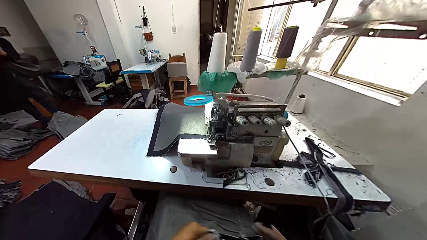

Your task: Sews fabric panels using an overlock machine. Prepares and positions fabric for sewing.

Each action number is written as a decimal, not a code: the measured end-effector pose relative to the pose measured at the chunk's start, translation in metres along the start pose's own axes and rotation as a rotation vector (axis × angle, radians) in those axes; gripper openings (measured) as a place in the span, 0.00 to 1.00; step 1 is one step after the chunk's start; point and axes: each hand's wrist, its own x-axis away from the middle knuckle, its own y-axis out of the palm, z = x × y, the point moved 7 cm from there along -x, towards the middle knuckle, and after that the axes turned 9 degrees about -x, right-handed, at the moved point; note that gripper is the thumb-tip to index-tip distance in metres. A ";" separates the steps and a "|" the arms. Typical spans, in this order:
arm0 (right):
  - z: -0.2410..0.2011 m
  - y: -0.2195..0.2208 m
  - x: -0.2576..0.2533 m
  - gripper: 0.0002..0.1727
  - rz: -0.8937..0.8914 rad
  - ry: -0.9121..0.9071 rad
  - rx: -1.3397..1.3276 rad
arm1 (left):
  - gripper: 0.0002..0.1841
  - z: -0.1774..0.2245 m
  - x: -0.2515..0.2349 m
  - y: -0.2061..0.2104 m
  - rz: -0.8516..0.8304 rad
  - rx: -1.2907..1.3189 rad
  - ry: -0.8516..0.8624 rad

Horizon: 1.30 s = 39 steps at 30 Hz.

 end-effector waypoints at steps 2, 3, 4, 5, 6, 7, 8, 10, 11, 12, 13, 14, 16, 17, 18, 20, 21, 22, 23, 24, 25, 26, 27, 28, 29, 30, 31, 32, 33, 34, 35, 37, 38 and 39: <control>-0.029 0.022 -0.011 0.13 0.004 -0.133 -0.107 | 0.21 -0.015 0.036 -0.010 0.040 0.177 0.066; -0.038 0.037 -0.016 0.10 -0.021 -0.162 -0.107 | 0.21 -0.032 0.049 -0.006 0.036 0.275 0.036; -0.041 0.054 -0.020 0.09 -0.043 -0.177 -0.076 | 0.20 -0.051 0.059 0.002 0.042 0.374 -0.022; -0.037 0.069 -0.023 0.09 -0.058 -0.188 -0.039 | 0.19 -0.070 0.068 0.011 0.080 0.460 -0.094; -0.028 0.082 -0.028 0.10 -0.058 -0.206 -0.011 | 0.19 -0.085 0.073 0.017 0.152 0.508 -0.150; -0.021 0.090 -0.033 0.11 -0.047 -0.222 -0.008 | 0.18 -0.095 0.076 0.020 0.240 0.522 -0.187; -0.018 0.093 -0.037 0.11 -0.044 -0.217 -0.033 | 0.17 -0.099 0.078 0.018 0.334 0.495 -0.196; -0.020 0.095 -0.037 0.10 -0.084 -0.132 -0.122 | 0.14 -0.097 0.083 0.012 0.437 0.388 -0.190; -0.018 0.094 -0.032 0.09 -0.095 -0.067 -0.161 | 0.14 -0.096 0.084 0.012 0.443 0.368 -0.203; -0.014 0.092 -0.028 0.07 -0.097 -0.012 -0.192 | 0.15 -0.098 0.084 0.013 0.438 0.386 -0.221; -0.011 0.089 -0.026 0.06 -0.089 0.021 -0.214 | 0.14 -0.100 0.083 0.014 0.430 0.422 -0.228; -0.008 0.088 -0.024 0.05 -0.077 0.038 -0.229 | 0.14 -0.100 0.082 0.016 0.420 0.465 -0.218; -0.007 0.085 -0.020 0.04 -0.056 0.046 -0.234 | 0.14 -0.089 0.079 0.019 0.378 0.562 -0.139; -0.008 0.085 -0.018 0.04 -0.050 0.045 -0.233 | 0.14 -0.079 0.076 0.019 0.372 0.568 -0.102; -0.009 0.085 -0.017 0.04 -0.043 0.045 -0.237 | 0.15 -0.069 0.073 0.018 0.383 0.527 -0.076; -0.013 0.086 -0.017 0.04 -0.031 0.037 -0.244 | 0.17 -0.051 0.067 0.014 0.420 0.359 -0.049; -0.014 0.087 -0.017 0.04 -0.025 0.028 -0.251 | 0.16 -0.046 0.064 0.013 0.427 0.282 -0.053; -0.016 0.086 -0.018 0.03 -0.021 0.019 -0.262 | 0.15 -0.044 0.062 0.013 0.417 0.235 -0.058; -0.017 0.086 -0.018 0.03 -0.016 0.012 -0.276 | 0.15 -0.044 0.060 0.013 0.390 0.222 -0.066; -0.018 0.086 -0.019 0.03 -0.016 0.012 -0.295 | 0.15 -0.045 0.058 0.014 0.358 0.238 -0.074; -0.018 0.085 -0.019 0.02 -0.022 0.022 -0.326 | 0.15 -0.047 0.057 0.015 0.332 0.288 -0.087; -0.018 0.083 -0.018 0.02 -0.034 0.048 -0.375 | 0.16 -0.048 0.058 0.016 0.315 0.374 -0.109; -0.016 0.081 -0.017 0.05 -0.053 0.081 -0.423 | 0.16 -0.049 0.058 0.017 0.304 0.473 -0.129; -0.012 0.079 -0.015 0.08 -0.080 0.113 -0.451 | 0.17 -0.051 0.059 0.018 0.317 0.551 -0.147; -0.008 0.076 -0.012 0.10 -0.102 0.144 -0.460 | 0.17 -0.051 0.060 0.019 0.334 0.583 -0.149; -0.004 0.073 -0.010 0.10 -0.114 0.171 -0.450 | 0.17 -0.051 0.061 0.021 0.329 0.563 -0.119; 0.000 0.070 -0.008 0.09 -0.114 0.191 -0.421 | 0.19 -0.049 0.061 0.024 0.294 0.495 -0.062; 0.004 0.066 -0.004 0.07 -0.100 0.202 -0.367 | 0.21 -0.045 0.061 0.028 0.237 0.387 0.006; 0.007 0.059 0.000 0.07 -0.078 0.197 -0.304 | 0.24 -0.040 0.061 0.034 0.167 0.257 0.070; 0.009 0.052 0.005 0.07 -0.059 0.181 -0.251 | 0.27 -0.034 0.059 0.042 0.088 0.125 0.116; 0.011 0.044 0.009 0.07 -0.043 0.173 -0.225 | 0.27 -0.029 0.056 0.049 0.015 0.011 0.144; 0.015 0.031 0.018 0.06 -0.011 0.187 -0.218 | 0.22 -0.019 0.049 0.058 -0.081 -0.143 0.184; 0.017 0.026 0.023 0.06 0.001 0.200 -0.210 | 0.16 -0.016 0.046 0.059 -0.074 -0.198 0.194; 0.019 0.023 0.028 0.05 0.009 0.207 -0.199 | 0.11 -0.014 0.043 0.057 -0.020 -0.241 0.191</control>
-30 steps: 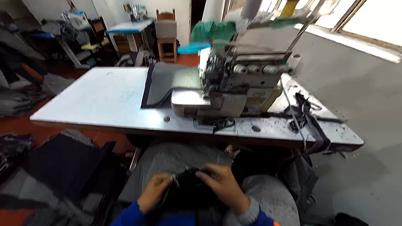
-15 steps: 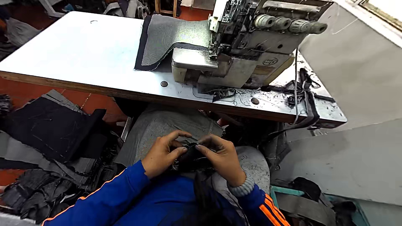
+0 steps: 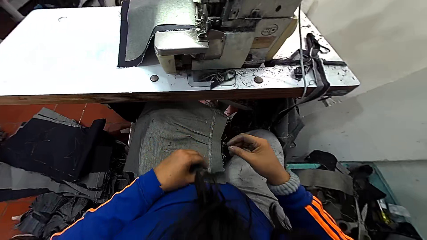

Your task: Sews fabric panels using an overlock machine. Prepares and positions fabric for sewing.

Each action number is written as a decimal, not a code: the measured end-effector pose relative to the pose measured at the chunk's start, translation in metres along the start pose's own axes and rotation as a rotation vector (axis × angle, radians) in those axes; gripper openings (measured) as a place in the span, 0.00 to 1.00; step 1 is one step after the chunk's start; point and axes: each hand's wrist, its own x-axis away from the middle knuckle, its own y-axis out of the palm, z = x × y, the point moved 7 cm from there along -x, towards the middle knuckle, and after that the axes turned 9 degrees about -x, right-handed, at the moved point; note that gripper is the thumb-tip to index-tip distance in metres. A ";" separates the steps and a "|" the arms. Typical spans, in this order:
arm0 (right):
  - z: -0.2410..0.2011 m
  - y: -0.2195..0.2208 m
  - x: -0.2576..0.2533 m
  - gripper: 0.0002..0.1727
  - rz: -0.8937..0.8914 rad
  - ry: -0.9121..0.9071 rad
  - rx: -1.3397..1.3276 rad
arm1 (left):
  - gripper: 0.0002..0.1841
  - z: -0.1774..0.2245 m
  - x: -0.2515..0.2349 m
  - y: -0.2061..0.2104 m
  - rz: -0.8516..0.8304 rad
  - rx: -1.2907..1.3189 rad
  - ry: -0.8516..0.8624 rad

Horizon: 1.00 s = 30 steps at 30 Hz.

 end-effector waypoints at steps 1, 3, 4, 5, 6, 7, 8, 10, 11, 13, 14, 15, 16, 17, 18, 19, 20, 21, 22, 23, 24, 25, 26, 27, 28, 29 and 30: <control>0.001 -0.001 0.004 0.05 0.004 -0.006 0.019 | 0.08 -0.002 -0.001 -0.004 0.093 -0.037 -0.035; 0.001 0.001 0.011 0.04 -0.003 -0.068 0.077 | 0.09 -0.017 0.002 -0.015 0.334 -0.030 -0.165; 0.000 0.004 0.013 0.05 -0.017 -0.120 0.105 | 0.09 -0.026 0.005 -0.023 0.416 0.017 -0.245; -0.002 0.010 0.013 0.05 -0.038 -0.169 0.126 | 0.08 -0.033 0.007 -0.029 0.458 0.076 -0.311; -0.002 0.016 0.012 0.06 -0.055 -0.203 0.145 | 0.07 -0.038 0.010 -0.034 0.484 0.123 -0.348; -0.003 0.022 0.011 0.07 -0.067 -0.232 0.164 | 0.06 -0.040 0.012 -0.038 0.503 0.152 -0.354; -0.004 0.027 0.008 0.08 -0.070 -0.266 0.183 | 0.06 -0.039 0.014 -0.039 0.518 0.164 -0.345; -0.013 0.036 -0.002 0.13 -0.039 -0.353 0.241 | 0.06 -0.037 0.017 -0.042 0.548 0.175 -0.314; -0.019 0.039 -0.007 0.16 -0.012 -0.403 0.273 | 0.06 -0.035 0.018 -0.043 0.569 0.182 -0.304; -0.035 0.046 -0.018 0.20 0.048 -0.485 0.315 | 0.06 -0.032 0.021 -0.047 0.604 0.204 -0.288; -0.042 0.049 -0.025 0.22 0.073 -0.507 0.329 | 0.06 -0.030 0.021 -0.050 0.616 0.212 -0.275; -0.047 0.051 -0.032 0.25 0.079 -0.499 0.338 | 0.06 -0.027 0.022 -0.053 0.626 0.213 -0.259; -0.052 0.055 -0.039 0.27 0.064 -0.462 0.334 | 0.07 -0.023 0.022 -0.056 0.633 0.202 -0.238; -0.054 0.058 -0.045 0.26 0.034 -0.400 0.301 | 0.07 -0.019 0.023 -0.060 0.638 0.182 -0.215; -0.056 0.063 -0.051 0.20 -0.003 -0.337 0.247 | 0.08 -0.014 0.024 -0.065 0.648 0.148 -0.194; -0.059 0.067 -0.056 0.14 -0.040 -0.293 0.196 | 0.09 -0.009 0.025 -0.069 0.665 0.105 -0.177; -0.063 0.072 -0.060 0.12 -0.085 -0.289 0.146 | 0.10 -0.005 0.028 -0.075 0.698 0.055 -0.161; -0.069 0.077 -0.064 0.12 -0.132 -0.321 0.097 | 0.09 -0.001 0.033 -0.080 0.760 -0.005 -0.138; -0.076 0.081 -0.067 0.12 -0.166 -0.378 0.074 | 0.10 0.004 0.042 -0.084 0.848 -0.074 -0.094; -0.086 0.084 -0.071 0.11 -0.185 -0.451 0.079 | 0.15 0.007 0.053 -0.085 0.928 -0.150 -0.040; -0.098 0.087 -0.075 0.10 -0.191 -0.525 0.102 | 0.23 0.007 0.064 -0.084 0.973 -0.231 0.002; -0.113 0.090 -0.081 0.09 -0.192 -0.596 0.133 | 0.27 0.004 0.076 -0.082 1.010 -0.321 0.037; -0.129 0.093 -0.087 0.09 -0.190 -0.656 0.165 | 0.24 -0.004 0.089 -0.077 1.041 -0.421 0.050; -0.146 0.098 -0.093 0.09 -0.189 -0.710 0.192 | 0.16 -0.020 0.104 -0.069 1.073 -0.519 0.019; -0.161 0.103 -0.098 0.08 -0.192 -0.762 0.218 | 0.09 -0.043 0.121 -0.059 1.089 -0.591 -0.065; -0.175 0.111 -0.102 0.08 -0.205 -0.811 0.229 | 0.07 -0.070 0.138 -0.048 1.070 -0.617 -0.211; -0.187 0.119 -0.105 0.08 -0.220 -0.855 0.229 | 0.08 -0.101 0.154 -0.036 0.983 -0.582 -0.432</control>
